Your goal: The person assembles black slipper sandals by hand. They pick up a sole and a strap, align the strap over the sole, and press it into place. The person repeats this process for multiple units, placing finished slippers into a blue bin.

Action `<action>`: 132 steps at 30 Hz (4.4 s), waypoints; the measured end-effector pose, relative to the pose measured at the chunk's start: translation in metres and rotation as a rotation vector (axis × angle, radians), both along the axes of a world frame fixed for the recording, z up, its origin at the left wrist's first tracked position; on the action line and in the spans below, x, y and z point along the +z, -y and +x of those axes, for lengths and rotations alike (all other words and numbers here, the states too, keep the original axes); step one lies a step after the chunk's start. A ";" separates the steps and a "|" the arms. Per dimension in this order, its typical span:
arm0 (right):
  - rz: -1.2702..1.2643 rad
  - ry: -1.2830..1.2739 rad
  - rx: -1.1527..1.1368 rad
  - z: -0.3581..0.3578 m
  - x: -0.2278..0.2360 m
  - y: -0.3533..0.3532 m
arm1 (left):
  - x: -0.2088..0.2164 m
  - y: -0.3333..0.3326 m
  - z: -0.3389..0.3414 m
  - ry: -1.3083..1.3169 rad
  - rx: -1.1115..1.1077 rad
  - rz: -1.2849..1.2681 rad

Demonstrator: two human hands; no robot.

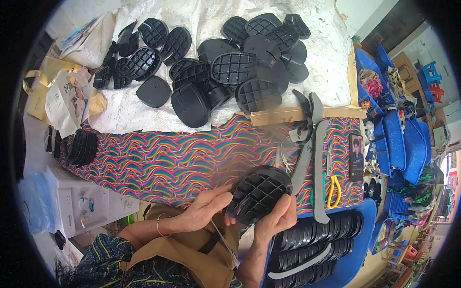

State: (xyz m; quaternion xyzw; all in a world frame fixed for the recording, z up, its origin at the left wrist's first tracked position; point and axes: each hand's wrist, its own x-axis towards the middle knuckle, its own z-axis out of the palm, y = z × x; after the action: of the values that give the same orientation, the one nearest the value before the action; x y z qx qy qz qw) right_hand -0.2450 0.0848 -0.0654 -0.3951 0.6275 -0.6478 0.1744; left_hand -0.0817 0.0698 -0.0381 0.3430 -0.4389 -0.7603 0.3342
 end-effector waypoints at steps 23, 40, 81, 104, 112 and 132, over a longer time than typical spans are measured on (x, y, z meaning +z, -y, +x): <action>0.062 0.056 0.082 0.003 -0.015 -0.017 | -0.026 0.029 -0.019 0.467 0.155 -0.762; 0.172 0.049 0.151 0.001 -0.016 -0.018 | -0.021 0.045 -0.010 0.381 0.050 -0.671; 0.175 -0.424 0.400 0.012 0.005 0.001 | 0.007 0.062 0.019 0.021 -0.112 -0.239; 0.109 -0.518 0.461 -0.007 0.015 0.019 | 0.006 0.068 0.016 0.576 -0.097 -0.952; 0.120 -0.498 0.424 -0.021 -0.009 -0.003 | 0.004 0.074 0.029 0.516 -0.207 -0.981; 0.119 -0.604 0.724 0.008 0.018 0.021 | -0.017 0.059 0.025 0.421 -0.019 -0.618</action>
State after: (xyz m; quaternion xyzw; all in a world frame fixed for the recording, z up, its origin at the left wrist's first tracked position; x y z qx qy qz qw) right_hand -0.2371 0.0641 -0.0471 -0.7483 0.5083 -0.3645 0.2211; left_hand -0.0566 0.0110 -0.0556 0.3706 -0.7101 -0.5077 0.3173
